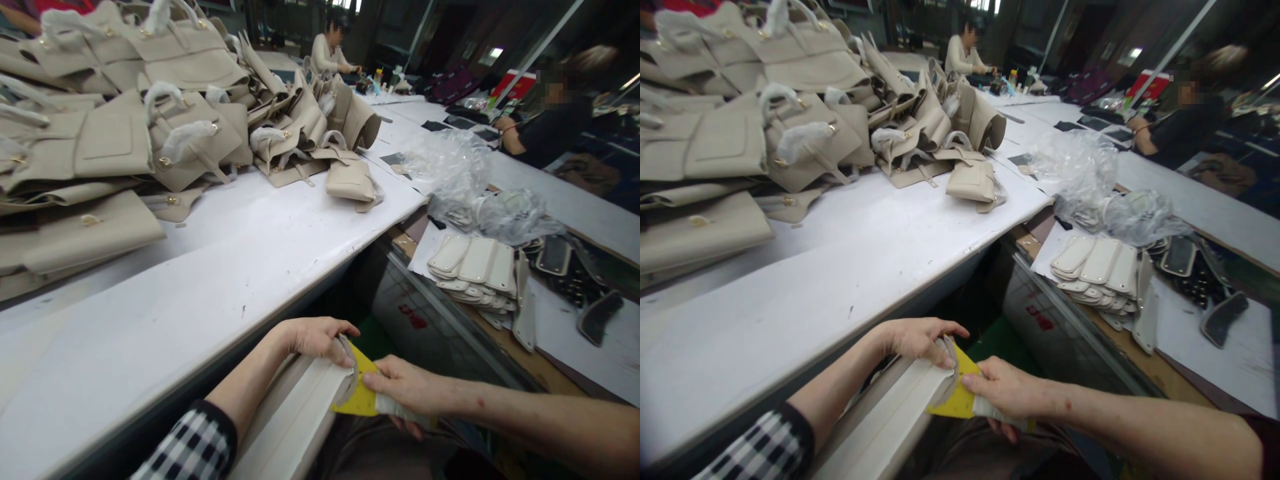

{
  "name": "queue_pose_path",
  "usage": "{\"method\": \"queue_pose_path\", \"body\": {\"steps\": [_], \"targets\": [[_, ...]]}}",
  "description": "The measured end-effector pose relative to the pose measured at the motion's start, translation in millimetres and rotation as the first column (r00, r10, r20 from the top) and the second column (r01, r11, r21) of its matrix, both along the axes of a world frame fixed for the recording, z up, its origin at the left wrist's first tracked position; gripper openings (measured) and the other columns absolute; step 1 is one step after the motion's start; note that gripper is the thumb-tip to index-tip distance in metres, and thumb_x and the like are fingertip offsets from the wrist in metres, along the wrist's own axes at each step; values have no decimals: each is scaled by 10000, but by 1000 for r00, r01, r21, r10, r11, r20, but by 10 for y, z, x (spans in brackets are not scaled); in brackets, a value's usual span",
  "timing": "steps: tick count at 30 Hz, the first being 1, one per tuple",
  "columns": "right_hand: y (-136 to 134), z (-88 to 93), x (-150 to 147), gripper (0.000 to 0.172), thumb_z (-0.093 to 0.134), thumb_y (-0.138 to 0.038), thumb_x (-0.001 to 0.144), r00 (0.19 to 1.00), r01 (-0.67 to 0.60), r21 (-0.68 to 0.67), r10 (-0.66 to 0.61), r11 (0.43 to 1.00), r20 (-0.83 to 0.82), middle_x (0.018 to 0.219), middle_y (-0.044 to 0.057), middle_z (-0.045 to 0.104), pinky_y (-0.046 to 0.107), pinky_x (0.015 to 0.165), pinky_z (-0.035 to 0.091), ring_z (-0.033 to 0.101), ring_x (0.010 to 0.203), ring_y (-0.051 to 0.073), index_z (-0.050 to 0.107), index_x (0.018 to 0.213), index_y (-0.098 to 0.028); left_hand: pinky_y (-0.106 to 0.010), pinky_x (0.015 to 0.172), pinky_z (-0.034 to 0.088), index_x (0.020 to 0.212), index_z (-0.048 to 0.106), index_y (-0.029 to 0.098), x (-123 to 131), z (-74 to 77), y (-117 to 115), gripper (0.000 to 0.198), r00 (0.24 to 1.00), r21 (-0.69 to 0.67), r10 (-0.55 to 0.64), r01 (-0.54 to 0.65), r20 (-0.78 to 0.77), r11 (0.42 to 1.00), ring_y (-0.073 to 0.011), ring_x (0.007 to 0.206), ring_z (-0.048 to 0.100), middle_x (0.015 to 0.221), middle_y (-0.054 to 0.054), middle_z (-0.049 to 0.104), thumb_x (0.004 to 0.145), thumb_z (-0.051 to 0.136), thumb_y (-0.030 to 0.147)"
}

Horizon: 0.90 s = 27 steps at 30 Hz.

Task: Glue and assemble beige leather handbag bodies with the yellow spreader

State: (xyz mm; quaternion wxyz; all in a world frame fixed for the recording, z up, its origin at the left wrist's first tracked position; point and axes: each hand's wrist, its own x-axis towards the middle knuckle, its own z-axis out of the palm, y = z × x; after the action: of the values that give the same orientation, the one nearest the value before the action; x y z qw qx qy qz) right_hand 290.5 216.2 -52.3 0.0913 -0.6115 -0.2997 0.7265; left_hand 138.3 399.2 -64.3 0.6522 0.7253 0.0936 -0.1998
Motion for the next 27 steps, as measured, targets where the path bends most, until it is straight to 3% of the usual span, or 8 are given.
{"method": "queue_pose_path", "body": {"steps": [7, 11, 17, 22, 25, 27], "targets": [[-102, -42, -188, 506, 410, -672, 895, 988, 136, -50, -139, 989, -62, 470, -5, 562, 183, 281, 395, 496, 297, 128, 487, 867, -173, -299, 713, 486, 1454, 357, 114, -8, -66, -22, 944, 997, -127, 67, -70, -27, 989, -240, 872, 634, 1032, -102, 675, 657, 771, 403], [-93, 6, -281, 500, 397, -634, 919, 977, 188, -38, -190, 981, -92, 439, -5, 538, 174, 276, 369, 467, 274, 117, 509, 792, -164, -289, 684, 475, 1478, 293, 137, -12, -82, -46, 1016, 994, -200, 98, -107, -54, 974, -216, 834, 628, 1055, -108, 667, 641, 811, 389], [-40, -23, -557, 530, 318, -515, 978, 954, 275, -41, -278, 961, -112, 433, 30, 533, 184, 265, 368, 474, 269, 124, 493, 635, -151, -295, 716, 465, 1478, 250, 152, -49, -66, -128, 1013, 974, -385, 216, -227, -73, 894, -181, 817, 622, 1043, -103, 664, 675, 821, 387], [-52, -139, -824, 554, 248, -504, 992, 906, 374, -91, -385, 923, -177, 416, 33, 522, 192, 280, 374, 486, 287, 136, 505, 653, -150, -325, 727, 453, 1470, 256, 142, -26, -40, -170, 1000, 953, -330, 288, -302, -92, 894, -195, 818, 617, 1025, -109, 666, 690, 808, 437], [-149, -161, -845, 597, 317, -639, 932, 885, 372, -117, -390, 921, -254, 441, 33, 542, 208, 306, 392, 500, 319, 141, 565, 721, -138, -345, 839, 446, 1462, 263, 131, -72, 6, -204, 946, 914, -275, 399, -401, -64, 874, -225, 983, 607, 1140, -143, 639, 745, 735, 529], [-261, -148, -767, 628, 442, -738, 833, 894, 357, -37, -353, 933, -276, 473, 31, 559, 195, 326, 365, 481, 328, 119, 584, 731, -135, -355, 966, 406, 1446, 291, 137, -175, 65, -249, 874, 862, -248, 505, -497, -33, 832, -237, 1140, 554, 1259, -157, 590, 788, 674, 568]]}}
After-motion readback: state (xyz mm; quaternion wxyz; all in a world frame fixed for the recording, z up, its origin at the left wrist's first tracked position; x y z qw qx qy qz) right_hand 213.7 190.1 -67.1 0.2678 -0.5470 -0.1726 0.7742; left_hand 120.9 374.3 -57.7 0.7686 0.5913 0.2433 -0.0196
